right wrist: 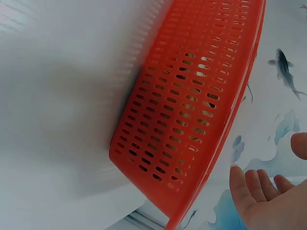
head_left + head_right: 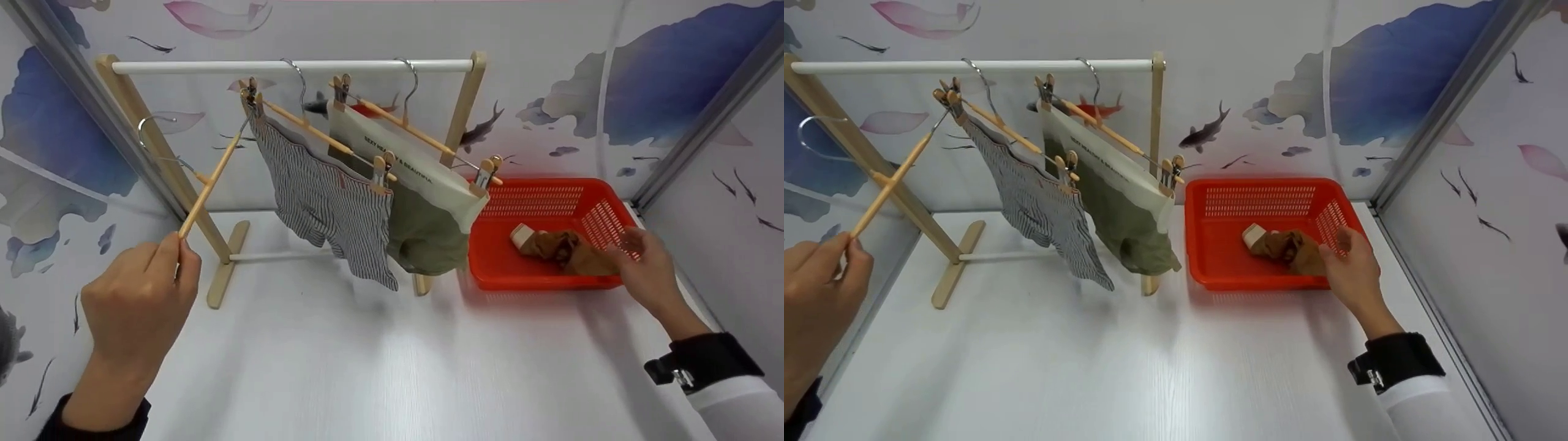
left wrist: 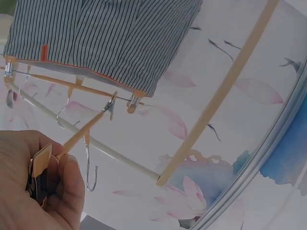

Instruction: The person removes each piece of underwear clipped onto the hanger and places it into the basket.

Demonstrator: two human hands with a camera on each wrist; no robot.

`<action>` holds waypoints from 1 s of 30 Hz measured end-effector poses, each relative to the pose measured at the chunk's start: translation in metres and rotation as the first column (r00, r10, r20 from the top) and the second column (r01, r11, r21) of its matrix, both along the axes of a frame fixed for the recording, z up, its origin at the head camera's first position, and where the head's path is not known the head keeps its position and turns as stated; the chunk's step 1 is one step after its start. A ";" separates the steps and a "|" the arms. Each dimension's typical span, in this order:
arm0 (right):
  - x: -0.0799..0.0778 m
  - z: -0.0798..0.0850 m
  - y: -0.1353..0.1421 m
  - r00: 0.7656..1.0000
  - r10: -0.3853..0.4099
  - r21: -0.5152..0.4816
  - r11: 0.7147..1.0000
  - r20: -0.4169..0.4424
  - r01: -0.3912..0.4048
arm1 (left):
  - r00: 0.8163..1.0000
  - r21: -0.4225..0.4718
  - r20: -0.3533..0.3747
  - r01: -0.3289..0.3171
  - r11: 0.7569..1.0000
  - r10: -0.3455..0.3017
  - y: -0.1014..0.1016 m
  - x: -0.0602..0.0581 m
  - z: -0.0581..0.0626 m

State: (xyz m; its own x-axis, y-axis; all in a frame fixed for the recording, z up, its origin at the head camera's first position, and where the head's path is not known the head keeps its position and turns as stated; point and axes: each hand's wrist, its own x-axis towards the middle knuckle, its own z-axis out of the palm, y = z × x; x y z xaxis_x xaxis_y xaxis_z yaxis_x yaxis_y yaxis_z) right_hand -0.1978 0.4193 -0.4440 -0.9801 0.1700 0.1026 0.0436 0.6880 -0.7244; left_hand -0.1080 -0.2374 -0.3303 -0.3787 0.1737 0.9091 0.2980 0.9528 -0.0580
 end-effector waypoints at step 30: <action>0.023 0.010 -0.016 0.988 0.091 0.007 0.996 -0.124 -0.091 | 0.968 -0.133 0.121 -0.204 0.970 0.220 -0.004 -0.038 0.060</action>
